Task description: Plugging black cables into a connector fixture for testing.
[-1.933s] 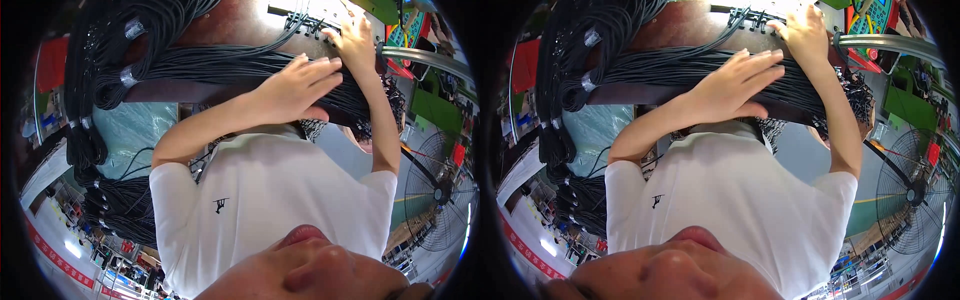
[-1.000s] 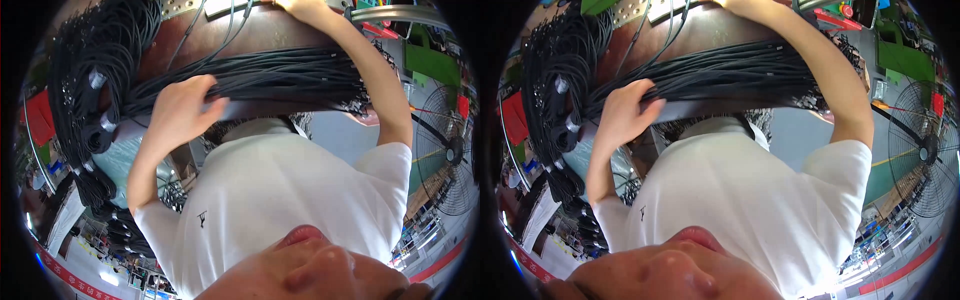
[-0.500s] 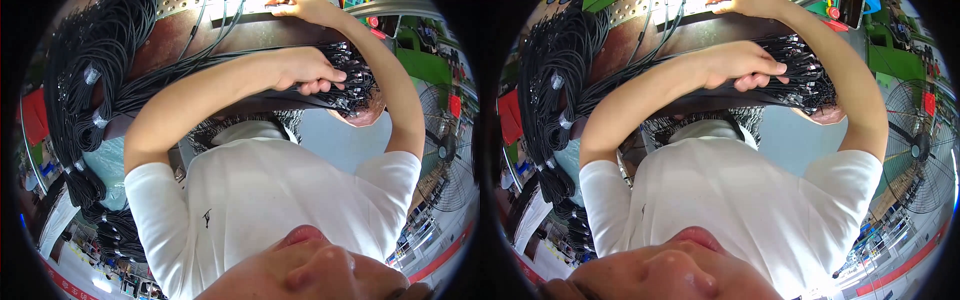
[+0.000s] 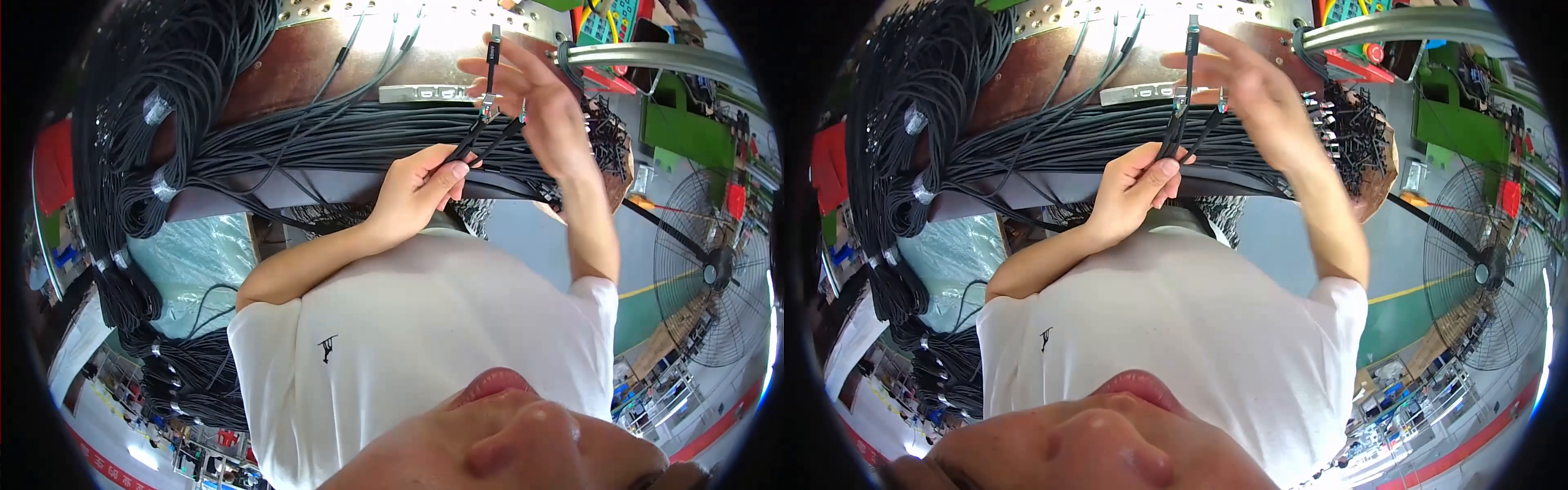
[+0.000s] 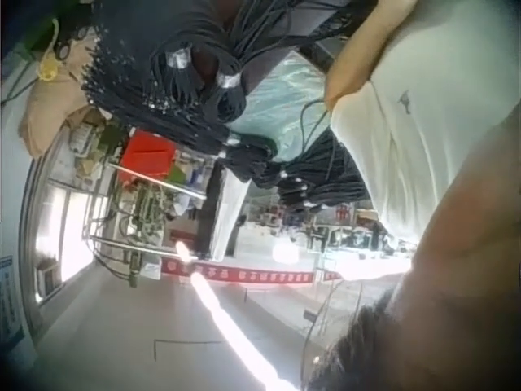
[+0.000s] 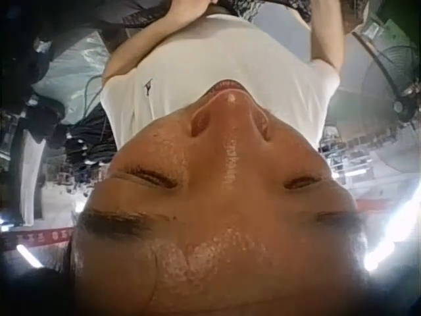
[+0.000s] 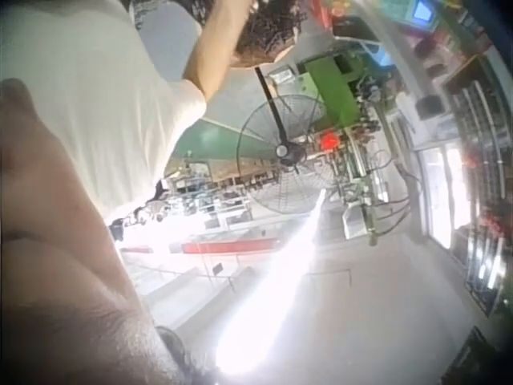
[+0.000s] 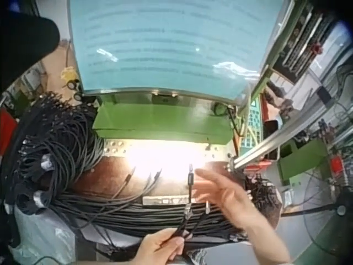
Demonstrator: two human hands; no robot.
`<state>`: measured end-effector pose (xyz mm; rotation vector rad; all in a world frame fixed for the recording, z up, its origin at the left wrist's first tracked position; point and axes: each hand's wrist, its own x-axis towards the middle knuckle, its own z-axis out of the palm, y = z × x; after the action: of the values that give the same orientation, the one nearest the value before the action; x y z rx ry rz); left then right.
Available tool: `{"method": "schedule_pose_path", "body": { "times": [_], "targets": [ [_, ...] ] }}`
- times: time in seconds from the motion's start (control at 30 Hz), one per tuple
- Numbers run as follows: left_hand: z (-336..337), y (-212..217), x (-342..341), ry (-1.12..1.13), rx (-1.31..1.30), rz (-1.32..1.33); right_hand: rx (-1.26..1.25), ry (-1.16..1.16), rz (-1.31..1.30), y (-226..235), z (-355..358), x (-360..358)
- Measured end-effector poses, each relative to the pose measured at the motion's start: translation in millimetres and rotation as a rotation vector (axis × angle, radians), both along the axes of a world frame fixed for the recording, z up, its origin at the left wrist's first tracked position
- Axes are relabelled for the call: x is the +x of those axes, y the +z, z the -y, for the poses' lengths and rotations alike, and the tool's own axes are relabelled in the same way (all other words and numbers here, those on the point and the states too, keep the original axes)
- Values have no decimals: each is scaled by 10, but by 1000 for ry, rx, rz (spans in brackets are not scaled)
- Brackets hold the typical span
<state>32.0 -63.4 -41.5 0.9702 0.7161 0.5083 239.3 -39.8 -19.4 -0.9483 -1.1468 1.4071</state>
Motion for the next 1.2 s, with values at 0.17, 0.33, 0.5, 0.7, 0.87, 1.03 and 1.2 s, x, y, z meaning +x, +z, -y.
{"method": "schedule_pose_path", "body": {
  "times": [0.17, 0.33, 0.5, 0.7, 0.87, 1.03, 1.2],
  "targets": [
    [-99, 84, 21, 53, -92, 49, -328, -185, -190, 39, -66, -478],
    [-181, 83, -15, 91, -110, 58, -290, -29, -80, 28, -108, -443],
    [-181, -63, -73, 211, -46, 70, -340, 75, 148, 48, -59, -389],
    [-259, 71, -127, 239, -212, 149, 399, -454, 990, 137, 93, -177],
    [-287, 142, -99, 157, -400, 171, 1013, -239, 1342, -40, -45, -292],
    [-236, 73, -257, 38, -426, 105, 992, -311, 1365, -146, -114, -296],
    [-159, -71, -397, 187, 109, -82, 426, -302, 980, -210, -169, -467]
  ]
}}
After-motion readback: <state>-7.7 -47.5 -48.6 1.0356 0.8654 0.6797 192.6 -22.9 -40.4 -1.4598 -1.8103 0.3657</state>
